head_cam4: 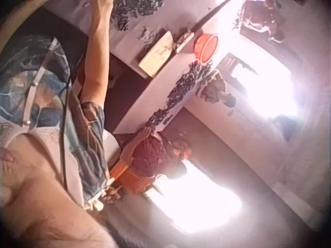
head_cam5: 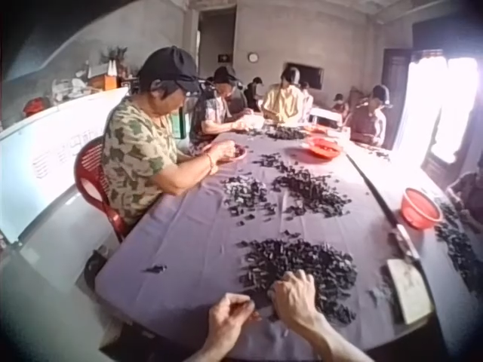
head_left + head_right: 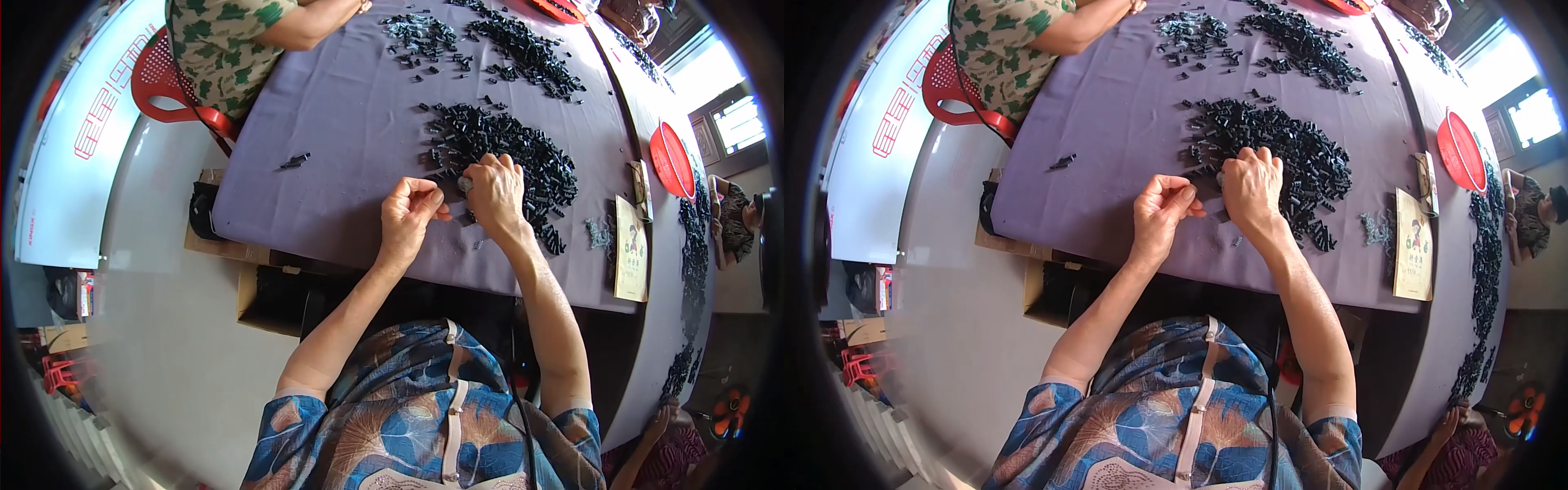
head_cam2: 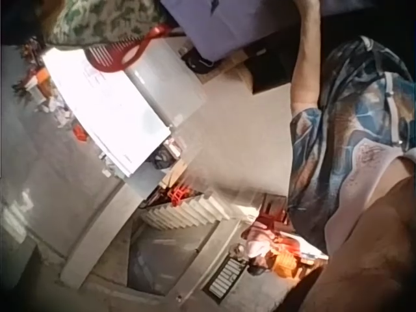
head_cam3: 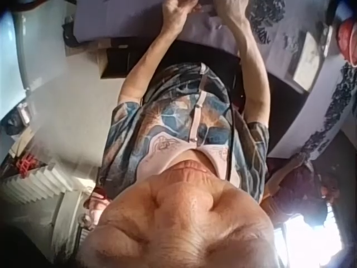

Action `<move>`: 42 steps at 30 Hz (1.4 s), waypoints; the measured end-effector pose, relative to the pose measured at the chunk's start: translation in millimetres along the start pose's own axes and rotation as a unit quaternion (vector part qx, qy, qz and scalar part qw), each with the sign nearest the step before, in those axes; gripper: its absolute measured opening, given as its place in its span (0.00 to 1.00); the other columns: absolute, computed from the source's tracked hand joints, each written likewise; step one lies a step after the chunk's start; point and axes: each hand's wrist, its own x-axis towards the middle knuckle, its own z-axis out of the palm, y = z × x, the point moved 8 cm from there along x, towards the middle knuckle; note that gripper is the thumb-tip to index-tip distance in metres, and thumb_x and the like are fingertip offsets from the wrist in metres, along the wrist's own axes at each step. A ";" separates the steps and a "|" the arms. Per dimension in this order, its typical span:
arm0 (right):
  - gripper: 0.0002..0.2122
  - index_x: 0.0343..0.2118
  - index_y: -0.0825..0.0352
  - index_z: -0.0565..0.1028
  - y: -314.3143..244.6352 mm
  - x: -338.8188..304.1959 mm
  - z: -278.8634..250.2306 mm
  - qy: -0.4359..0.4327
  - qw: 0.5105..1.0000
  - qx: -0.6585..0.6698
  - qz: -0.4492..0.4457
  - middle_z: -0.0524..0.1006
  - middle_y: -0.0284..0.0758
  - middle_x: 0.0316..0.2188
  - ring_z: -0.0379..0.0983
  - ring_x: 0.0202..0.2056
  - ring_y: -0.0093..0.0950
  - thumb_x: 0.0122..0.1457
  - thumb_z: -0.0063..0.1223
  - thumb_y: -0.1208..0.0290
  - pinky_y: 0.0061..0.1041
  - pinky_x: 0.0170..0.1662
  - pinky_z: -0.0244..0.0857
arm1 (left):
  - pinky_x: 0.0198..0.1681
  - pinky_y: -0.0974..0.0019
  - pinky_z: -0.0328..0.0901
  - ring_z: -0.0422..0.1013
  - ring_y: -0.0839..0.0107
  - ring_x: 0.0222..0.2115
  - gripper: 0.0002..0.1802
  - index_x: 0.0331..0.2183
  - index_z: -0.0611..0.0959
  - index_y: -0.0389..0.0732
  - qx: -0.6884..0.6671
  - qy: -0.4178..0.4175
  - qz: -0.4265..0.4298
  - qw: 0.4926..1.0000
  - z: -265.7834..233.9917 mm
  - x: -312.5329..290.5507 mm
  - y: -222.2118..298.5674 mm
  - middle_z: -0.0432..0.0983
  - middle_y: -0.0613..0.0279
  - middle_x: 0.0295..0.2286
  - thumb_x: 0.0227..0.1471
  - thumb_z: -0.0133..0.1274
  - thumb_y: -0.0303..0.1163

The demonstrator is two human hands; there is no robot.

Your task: Sorting and counting small black plastic components and putting them in a small cylindrical container.

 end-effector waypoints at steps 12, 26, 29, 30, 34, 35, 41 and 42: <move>0.04 0.30 0.67 0.68 -8.0 -32.3 -23.7 0.090 0.986 0.131 -0.051 0.69 0.40 0.28 0.65 0.32 0.37 0.51 0.45 0.76 0.34 0.38 0.58 | 0.23 0.73 0.68 0.71 0.78 0.21 0.05 0.32 0.76 0.38 -0.024 0.029 -0.038 0.999 -4.3 -0.8 3.2 0.75 0.63 0.26 0.53 0.55 0.27; 0.14 0.35 0.70 0.68 3.6 -89.9 -23.9 0.129 0.880 0.453 0.056 0.73 0.44 0.29 0.73 0.32 0.42 0.43 0.47 0.90 0.32 0.35 0.67 | 0.24 0.78 0.63 0.68 0.83 0.21 0.04 0.30 0.79 0.41 -0.023 0.010 -0.101 0.995 32.9 -18.9 -19.4 0.77 0.68 0.24 0.51 0.58 0.28; 0.11 0.33 0.70 0.68 5.2 -89.8 -23.3 0.106 0.868 0.479 0.075 0.72 0.46 0.30 0.70 0.34 0.48 0.45 0.52 0.86 0.38 0.35 0.66 | 0.24 0.79 0.63 0.69 0.83 0.21 0.03 0.30 0.79 0.41 -0.003 0.009 -0.094 0.995 31.7 -20.2 -18.2 0.77 0.69 0.25 0.51 0.58 0.27; 0.11 0.33 0.70 0.68 5.6 -90.6 -24.7 0.107 0.867 0.481 0.073 0.72 0.46 0.29 0.71 0.34 0.47 0.45 0.52 0.85 0.38 0.35 0.66 | 0.23 0.79 0.63 0.69 0.84 0.21 0.03 0.30 0.79 0.41 0.005 0.009 -0.092 0.996 31.0 -20.3 -17.6 0.77 0.69 0.25 0.52 0.58 0.27; 0.10 0.32 0.70 0.68 12.4 -98.4 -26.3 0.122 0.861 0.486 0.089 0.73 0.44 0.28 0.72 0.32 0.46 0.46 0.53 0.84 0.37 0.33 0.67 | 0.22 0.79 0.61 0.65 0.84 0.19 0.04 0.30 0.78 0.42 -0.013 -0.003 -0.147 0.989 33.9 -27.0 -25.7 0.76 0.68 0.25 0.52 0.58 0.28; 0.09 0.32 0.69 0.69 13.6 -99.6 -28.1 0.124 0.865 0.480 0.080 0.74 0.43 0.27 0.74 0.31 0.43 0.47 0.55 0.83 0.33 0.32 0.68 | 0.22 0.79 0.61 0.65 0.84 0.19 0.04 0.30 0.78 0.42 -0.012 -0.009 -0.150 0.989 33.8 -28.9 -26.8 0.76 0.68 0.25 0.52 0.58 0.28; 0.09 0.31 0.68 0.70 24.5 -109.4 -24.2 0.079 0.853 0.509 0.083 0.76 0.40 0.25 0.77 0.29 0.39 0.48 0.58 0.80 0.30 0.30 0.70 | 0.20 0.77 0.59 0.64 0.82 0.18 0.05 0.30 0.77 0.43 -0.090 -0.041 -0.224 0.970 41.2 -43.8 -37.8 0.75 0.67 0.26 0.52 0.58 0.29; 0.09 0.31 0.68 0.70 24.6 -111.6 -26.2 0.081 0.853 0.510 0.079 0.77 0.41 0.26 0.77 0.29 0.39 0.48 0.58 0.80 0.30 0.30 0.70 | 0.20 0.77 0.59 0.64 0.82 0.18 0.05 0.30 0.77 0.43 -0.090 -0.041 -0.224 0.969 42.0 -44.2 -39.0 0.75 0.67 0.26 0.52 0.58 0.29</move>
